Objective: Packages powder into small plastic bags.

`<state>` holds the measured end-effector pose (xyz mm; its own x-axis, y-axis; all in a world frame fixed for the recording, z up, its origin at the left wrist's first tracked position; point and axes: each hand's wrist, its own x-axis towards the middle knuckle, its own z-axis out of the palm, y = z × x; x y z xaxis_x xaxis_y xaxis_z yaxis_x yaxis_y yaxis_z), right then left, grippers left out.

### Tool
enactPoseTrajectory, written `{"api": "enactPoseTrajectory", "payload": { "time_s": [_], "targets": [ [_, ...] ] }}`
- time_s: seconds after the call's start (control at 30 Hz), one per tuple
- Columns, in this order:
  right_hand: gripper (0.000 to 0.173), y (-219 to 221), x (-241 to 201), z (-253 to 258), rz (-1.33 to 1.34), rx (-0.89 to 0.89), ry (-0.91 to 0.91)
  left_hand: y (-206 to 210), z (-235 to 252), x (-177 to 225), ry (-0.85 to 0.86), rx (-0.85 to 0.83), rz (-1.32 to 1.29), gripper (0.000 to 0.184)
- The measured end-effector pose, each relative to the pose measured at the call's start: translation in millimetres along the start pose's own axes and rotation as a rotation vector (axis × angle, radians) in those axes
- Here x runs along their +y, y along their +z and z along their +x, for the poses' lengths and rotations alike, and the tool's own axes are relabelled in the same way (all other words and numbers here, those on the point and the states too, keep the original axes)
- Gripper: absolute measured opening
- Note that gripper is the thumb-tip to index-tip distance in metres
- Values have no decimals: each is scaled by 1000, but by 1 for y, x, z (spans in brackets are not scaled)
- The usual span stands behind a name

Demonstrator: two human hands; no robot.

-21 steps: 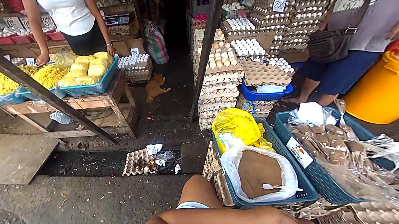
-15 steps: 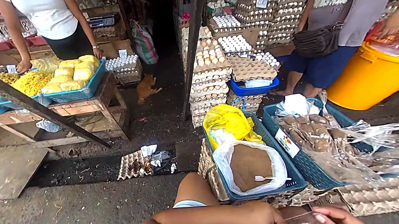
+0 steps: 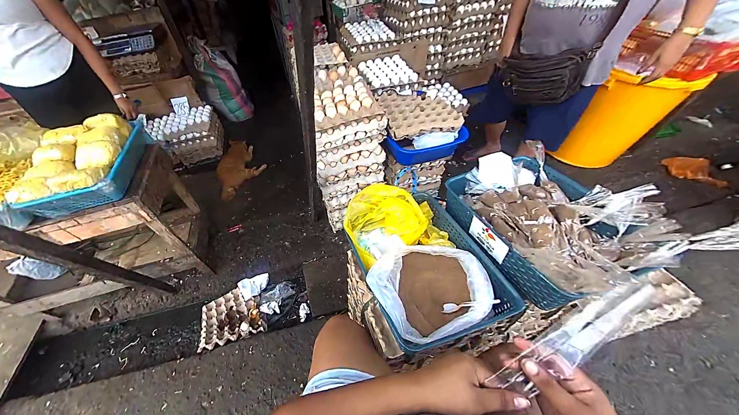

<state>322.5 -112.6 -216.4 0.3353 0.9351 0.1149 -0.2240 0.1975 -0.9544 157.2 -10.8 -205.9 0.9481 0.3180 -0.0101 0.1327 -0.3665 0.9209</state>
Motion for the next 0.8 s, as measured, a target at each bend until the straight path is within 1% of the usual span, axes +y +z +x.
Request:
{"api": "enactPoseTrajectory", "payload": {
  "time_s": [0.03,0.13,0.2,0.27,0.33,0.4,0.43,0.47,0.57,0.63,0.7,0.77,0.8],
  "targets": [
    [34,-4,-7,6,-12,87,-44,-1,-1,-1,7,-12,14,40],
    [31,-37,-41,28,-6,310,-201,-2,-10,-8,0,-26,40,40],
    [32,-53,-55,35,-9,355,-292,-2,-12,-13,-24,-33,47,39],
    [29,-52,-54,31,-47,301,-318,-1,-12,-13,-39,-13,6,35],
    [27,-38,-39,20,-90,160,-255,2,-9,-7,-43,62,-63,31],
    [31,-24,-25,14,-93,63,-201,0,-6,-2,-45,100,-70,29],
    [32,-21,-23,15,-78,73,-201,-2,-5,-1,-43,92,-55,27],
    [34,-23,-26,18,-53,121,-213,-3,-5,-1,-48,81,-30,25],
    [43,-40,-52,28,28,348,-245,2,-10,-2,-115,114,35,21],
    [50,-46,-64,30,38,448,-267,1,-12,2,-155,147,26,20],
    [51,-48,-60,23,91,437,-299,-1,-13,6,-168,177,19,21],
    [51,-52,-51,14,162,309,-350,0,-13,9,-158,229,-34,20],
    [59,-52,-46,12,165,234,-354,1,-12,10,-141,252,-67,19]
  ]
}}
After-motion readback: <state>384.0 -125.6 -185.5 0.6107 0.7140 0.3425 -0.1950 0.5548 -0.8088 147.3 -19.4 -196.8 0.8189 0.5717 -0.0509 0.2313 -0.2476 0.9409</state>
